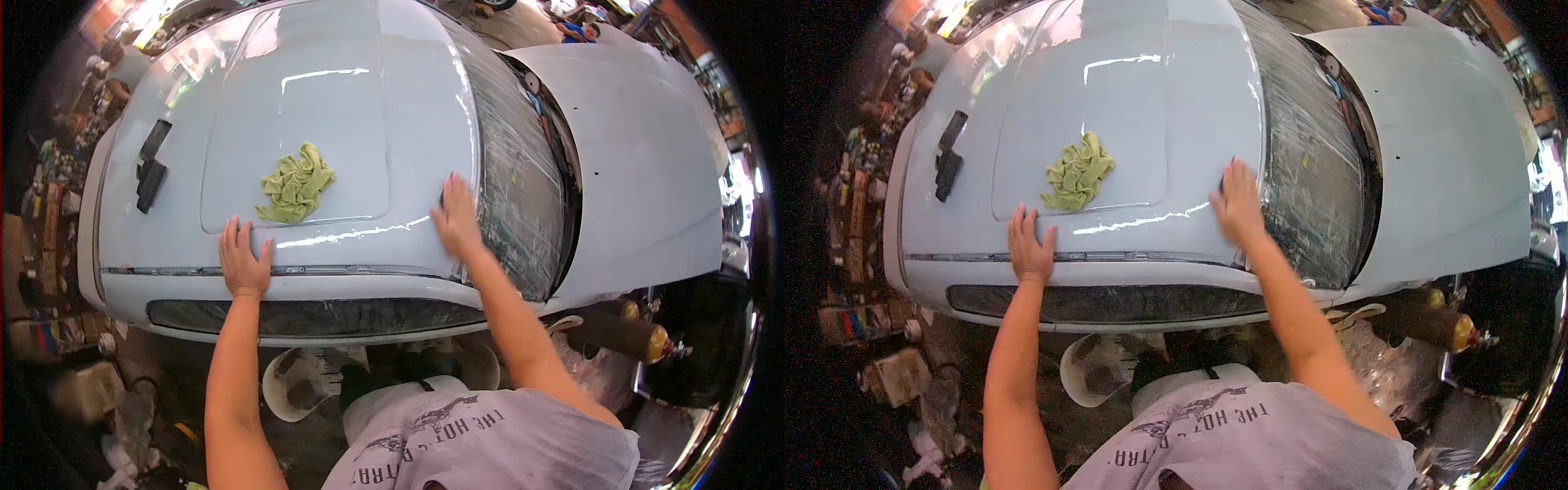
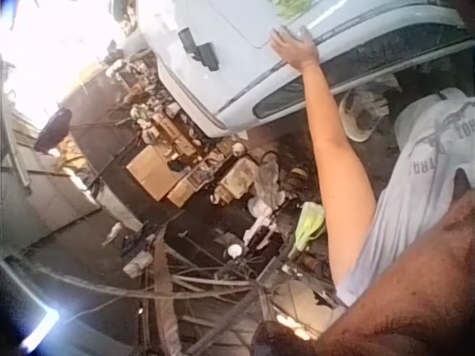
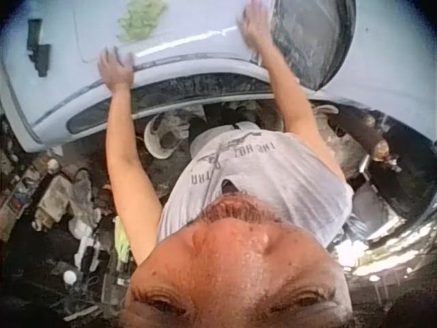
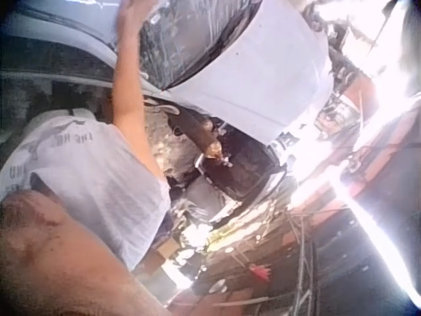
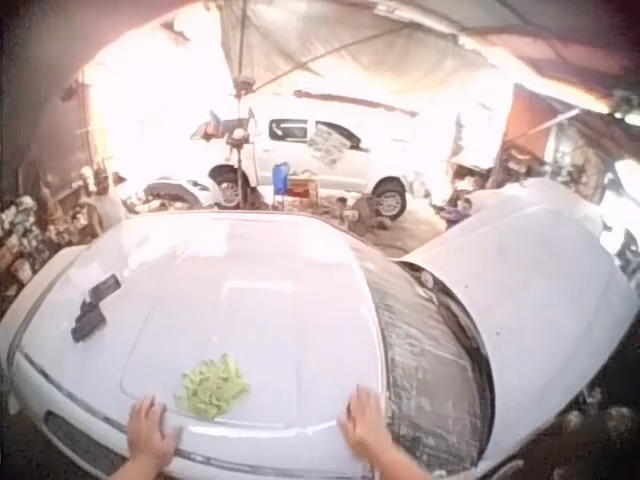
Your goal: Sanding the roof of a car using a sanding block and water.
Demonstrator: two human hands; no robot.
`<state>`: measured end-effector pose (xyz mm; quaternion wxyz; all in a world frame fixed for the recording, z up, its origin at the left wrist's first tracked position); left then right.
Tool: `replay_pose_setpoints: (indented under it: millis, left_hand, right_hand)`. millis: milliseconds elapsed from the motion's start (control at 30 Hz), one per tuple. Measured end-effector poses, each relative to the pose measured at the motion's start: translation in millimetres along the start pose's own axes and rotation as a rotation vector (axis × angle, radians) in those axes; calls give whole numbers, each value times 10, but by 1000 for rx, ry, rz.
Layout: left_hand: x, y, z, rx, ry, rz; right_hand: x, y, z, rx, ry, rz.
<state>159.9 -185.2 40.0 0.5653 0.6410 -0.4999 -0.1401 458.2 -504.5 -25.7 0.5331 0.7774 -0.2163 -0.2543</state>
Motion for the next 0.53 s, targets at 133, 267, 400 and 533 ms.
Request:
replay_pose_setpoints:
  millis: [133,267,400,533]
  left_hand:
    - [-36,-37,-3,17,26,-26]
    - [-68,-57,14,5,7,-32]
    - [-73,-48,49,-11,23,-32]
    - [-72,-70,37,10,-6,-9]
  right_hand:
    - [-534,196,887,-156,38,-143]
    - [114,-34,-169,-74,5,-50]
    - [476,-166,-749,-2,-159,-79]
    - [113,-140,71,-23,-47,-82]
Point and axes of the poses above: each hand's wrist, its own z-axis away from the middle knuckle, its own y-axis out of the back of the hand, x = y × z, the point moved 10 cm from there along -z, towards the middle knuckle, and after that the axes turned 12 degrees about z, right-handed, at the moved point
